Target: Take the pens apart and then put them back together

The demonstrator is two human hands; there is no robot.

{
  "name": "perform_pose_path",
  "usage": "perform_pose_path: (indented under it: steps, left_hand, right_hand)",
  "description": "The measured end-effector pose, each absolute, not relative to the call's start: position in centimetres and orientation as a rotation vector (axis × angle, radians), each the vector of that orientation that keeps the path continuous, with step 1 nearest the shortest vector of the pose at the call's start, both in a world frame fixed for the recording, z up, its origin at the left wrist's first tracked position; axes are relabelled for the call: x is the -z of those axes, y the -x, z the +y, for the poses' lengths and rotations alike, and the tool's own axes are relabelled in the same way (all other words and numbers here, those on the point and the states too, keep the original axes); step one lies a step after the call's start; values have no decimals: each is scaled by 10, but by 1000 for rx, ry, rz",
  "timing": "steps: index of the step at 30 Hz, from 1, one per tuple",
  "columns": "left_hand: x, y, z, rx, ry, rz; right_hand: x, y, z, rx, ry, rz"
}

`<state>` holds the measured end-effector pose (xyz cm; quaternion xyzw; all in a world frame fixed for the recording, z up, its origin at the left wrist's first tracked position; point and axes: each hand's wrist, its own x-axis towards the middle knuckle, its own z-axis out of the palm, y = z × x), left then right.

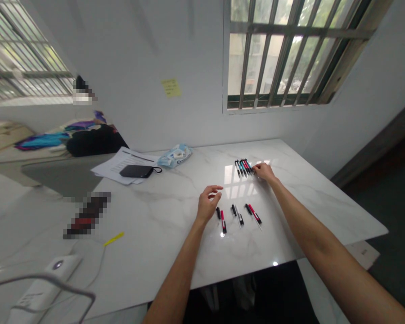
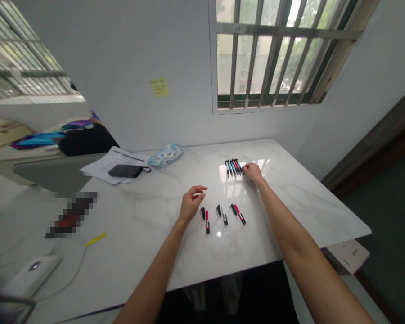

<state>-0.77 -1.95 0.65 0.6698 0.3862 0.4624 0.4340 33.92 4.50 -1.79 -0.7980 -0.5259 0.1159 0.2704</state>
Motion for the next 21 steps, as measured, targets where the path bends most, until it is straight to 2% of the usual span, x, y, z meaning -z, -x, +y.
perform_pose_path:
  steps: [5,11,15,21]
  left_hand:
    - [-9,6,-20,-1151,-1669,969]
    - [-12,3,-23,-1152,-1661,952]
    - [-11,0,-25,-1149,-1664,941]
    - [-9,0,-23,-1133,-1688,952]
  right_hand:
    - [7,-336,5,-360,1982,-1496]
    - [-4,-297,-87,-550,1447,-1759]
    - [-13,-273,-123,-663,1377,-1944]
    - [-16,-270,-121,-704,1396,-2010]
